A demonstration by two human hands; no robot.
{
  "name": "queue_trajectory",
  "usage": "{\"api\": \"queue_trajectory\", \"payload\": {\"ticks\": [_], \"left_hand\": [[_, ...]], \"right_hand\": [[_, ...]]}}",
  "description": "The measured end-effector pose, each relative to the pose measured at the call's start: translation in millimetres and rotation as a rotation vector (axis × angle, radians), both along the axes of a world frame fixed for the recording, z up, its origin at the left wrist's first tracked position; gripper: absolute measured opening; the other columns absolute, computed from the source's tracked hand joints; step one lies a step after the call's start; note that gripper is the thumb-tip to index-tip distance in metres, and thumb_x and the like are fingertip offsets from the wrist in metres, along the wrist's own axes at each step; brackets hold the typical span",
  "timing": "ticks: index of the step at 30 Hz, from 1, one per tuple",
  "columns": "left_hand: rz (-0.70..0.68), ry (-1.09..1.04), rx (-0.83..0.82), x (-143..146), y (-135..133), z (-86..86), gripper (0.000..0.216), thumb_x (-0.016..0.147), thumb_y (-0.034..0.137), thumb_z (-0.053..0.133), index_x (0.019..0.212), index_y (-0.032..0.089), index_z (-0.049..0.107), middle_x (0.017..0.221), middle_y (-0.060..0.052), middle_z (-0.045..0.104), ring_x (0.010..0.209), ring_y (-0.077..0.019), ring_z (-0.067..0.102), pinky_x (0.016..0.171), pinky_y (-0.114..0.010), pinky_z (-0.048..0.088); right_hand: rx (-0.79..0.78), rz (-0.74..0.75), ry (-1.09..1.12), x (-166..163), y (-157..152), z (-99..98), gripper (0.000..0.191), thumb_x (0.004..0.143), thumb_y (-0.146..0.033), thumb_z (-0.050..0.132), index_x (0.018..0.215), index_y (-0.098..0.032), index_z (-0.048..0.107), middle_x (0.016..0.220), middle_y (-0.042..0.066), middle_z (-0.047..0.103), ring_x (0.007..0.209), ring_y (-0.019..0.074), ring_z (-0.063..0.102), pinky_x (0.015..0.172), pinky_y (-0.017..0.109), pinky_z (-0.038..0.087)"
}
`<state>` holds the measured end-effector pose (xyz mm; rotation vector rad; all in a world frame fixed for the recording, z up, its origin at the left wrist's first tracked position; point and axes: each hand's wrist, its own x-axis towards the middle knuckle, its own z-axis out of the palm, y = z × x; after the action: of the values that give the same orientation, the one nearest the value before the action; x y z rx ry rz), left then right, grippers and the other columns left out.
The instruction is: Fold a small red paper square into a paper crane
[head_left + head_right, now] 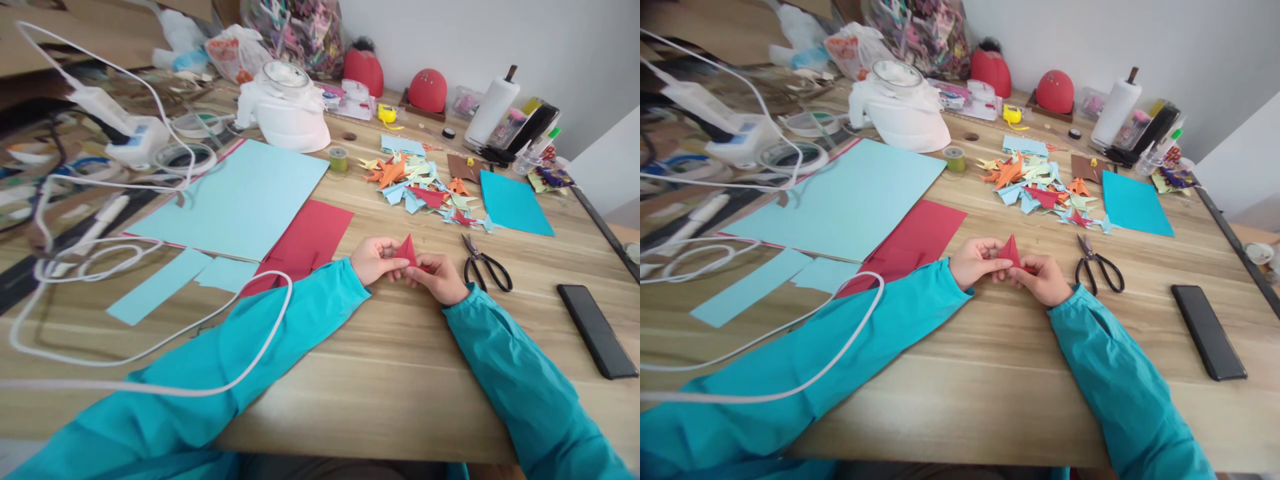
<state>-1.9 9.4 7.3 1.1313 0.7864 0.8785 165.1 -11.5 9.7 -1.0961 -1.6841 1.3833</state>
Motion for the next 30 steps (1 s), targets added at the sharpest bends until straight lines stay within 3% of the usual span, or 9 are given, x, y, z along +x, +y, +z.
{"api": "queue_trajectory", "payload": {"ticks": [6, 13, 20, 25, 30], "left_hand": [[-0.033, -0.011, -0.023, -1.0, 1.7, 0.2, 0.034, 0.055, 0.03, 0.078, 0.075, 0.009, 0.061, 0.05, -0.001, 0.061, 0.042, -0.0098, 0.055, 0.037, -0.019, 0.043], [0.08, -0.041, -0.029, 0.7, -0.7, 1.4, 0.032, 0.056, 0.031, 0.077, 0.075, 0.01, 0.063, 0.049, 0.0, 0.06, 0.04, -0.0077, 0.052, 0.038, -0.018, 0.043], [0.128, -0.139, -0.107, 1.8, 1.0, -0.6, 0.032, 0.064, 0.038, 0.07, 0.076, 0.009, 0.062, 0.062, -0.004, 0.063, 0.047, -0.0117, 0.059, 0.038, -0.02, 0.047], [0.169, -0.177, -0.104, 2.1, 0.5, -0.5, 0.037, 0.067, 0.033, 0.067, 0.095, 0.011, 0.059, 0.074, -0.006, 0.065, 0.055, -0.0142, 0.062, 0.041, -0.022, 0.049], [0.23, -0.192, -0.012, 1.4, -2.6, 0.4, 0.059, 0.066, 0.025, 0.068, 0.122, 0.023, 0.049, 0.101, -0.005, 0.062, 0.073, -0.0143, 0.063, 0.051, -0.022, 0.053]], "right_hand": [[-0.002, 0.017, 0.014, 2.4, 0.7, -1.3, 0.031, 0.071, -0.043, 0.066, 0.06, -0.015, 0.058, 0.056, 0.0, 0.06, 0.048, 0.0089, 0.05, 0.048, 0.022, 0.04], [-0.049, -0.171, 0.083, -3.3, 0.2, 1.3, 0.03, 0.064, -0.043, 0.072, 0.061, -0.015, 0.061, 0.054, 0.0, 0.061, 0.045, 0.0087, 0.051, 0.047, 0.023, 0.041], [-0.041, -0.255, 0.146, -2.0, 1.5, -1.4, 0.029, 0.07, -0.044, 0.067, 0.063, -0.017, 0.063, 0.056, 0.0, 0.062, 0.046, 0.0089, 0.051, 0.046, 0.022, 0.041], [-0.039, -0.313, 0.168, -2.6, 3.1, -3.5, 0.03, 0.069, -0.046, 0.067, 0.063, -0.017, 0.062, 0.055, 0.0, 0.061, 0.045, 0.009, 0.05, 0.045, 0.023, 0.041], [-0.049, -0.347, 0.158, -3.3, 4.3, -4.4, 0.032, 0.066, -0.049, 0.068, 0.064, -0.018, 0.06, 0.054, -0.001, 0.06, 0.046, 0.0092, 0.049, 0.044, 0.023, 0.041]]}}
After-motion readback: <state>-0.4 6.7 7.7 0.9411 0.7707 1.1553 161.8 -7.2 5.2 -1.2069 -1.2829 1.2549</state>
